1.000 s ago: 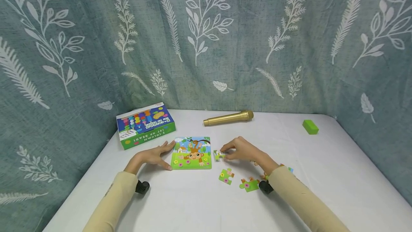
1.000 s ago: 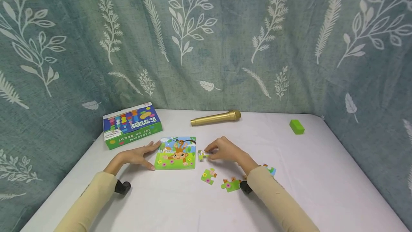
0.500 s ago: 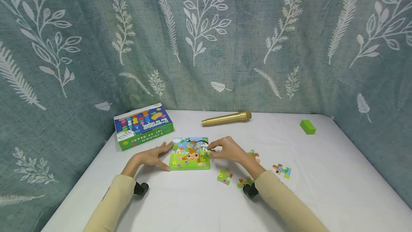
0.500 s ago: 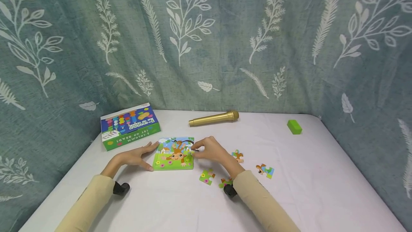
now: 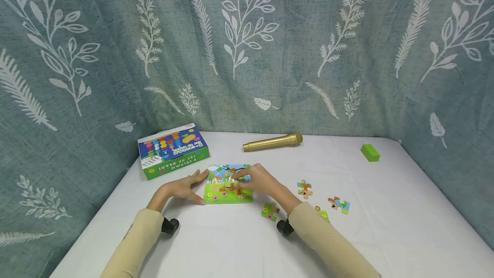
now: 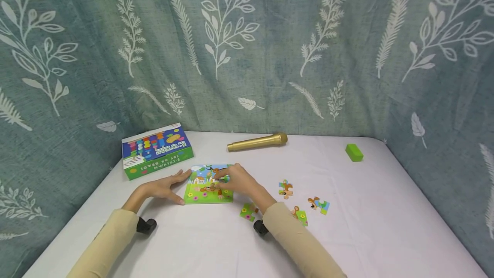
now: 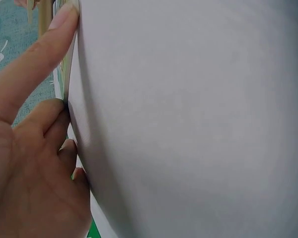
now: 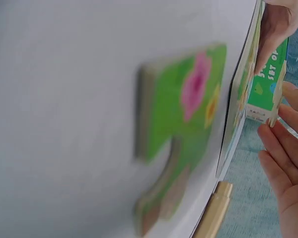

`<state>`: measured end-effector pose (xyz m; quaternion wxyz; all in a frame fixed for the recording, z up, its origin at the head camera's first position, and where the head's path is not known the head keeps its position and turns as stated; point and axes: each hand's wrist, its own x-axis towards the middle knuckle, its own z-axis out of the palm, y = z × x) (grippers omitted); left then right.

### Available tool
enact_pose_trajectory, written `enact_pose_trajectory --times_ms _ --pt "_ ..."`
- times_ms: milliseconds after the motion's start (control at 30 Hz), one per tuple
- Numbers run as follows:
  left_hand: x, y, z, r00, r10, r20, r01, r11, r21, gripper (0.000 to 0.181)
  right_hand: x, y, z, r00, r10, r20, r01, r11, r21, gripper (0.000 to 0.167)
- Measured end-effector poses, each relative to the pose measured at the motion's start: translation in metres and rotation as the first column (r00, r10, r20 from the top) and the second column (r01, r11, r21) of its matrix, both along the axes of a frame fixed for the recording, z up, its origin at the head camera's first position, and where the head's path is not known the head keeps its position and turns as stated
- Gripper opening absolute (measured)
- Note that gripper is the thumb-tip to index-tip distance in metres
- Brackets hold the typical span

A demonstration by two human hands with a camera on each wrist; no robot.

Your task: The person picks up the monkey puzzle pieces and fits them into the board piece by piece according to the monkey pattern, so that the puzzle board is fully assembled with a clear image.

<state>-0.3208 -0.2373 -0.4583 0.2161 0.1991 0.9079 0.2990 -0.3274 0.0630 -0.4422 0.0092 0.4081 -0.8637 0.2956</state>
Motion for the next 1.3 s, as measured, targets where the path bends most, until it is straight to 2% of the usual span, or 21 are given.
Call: enact_pose_trajectory --times_ms 400,667,900,1300 --pt "0.000 -0.001 0.000 1.000 -0.014 -0.006 0.013 1.000 -0.008 0.109 -0.001 -0.030 0.000 0.999 0.032 0.008 -0.032 0.999 0.000 0.024" --pt "0.000 -0.001 0.001 1.000 -0.013 -0.002 0.013 1.000 -0.014 0.109 -0.004 -0.045 -0.003 1.000 0.003 0.025 -0.004 1.000 0.017 0.022" --pt "0.001 -0.001 0.001 1.000 -0.010 -0.002 0.010 1.000 -0.016 0.109 -0.006 -0.055 -0.004 0.997 -0.055 0.048 0.051 0.996 0.069 0.021" --pt "0.003 0.000 0.003 1.000 0.004 0.011 -0.004 1.000 -0.010 0.109 -0.009 -0.066 -0.005 0.992 -0.099 0.074 0.087 0.986 0.143 0.025"
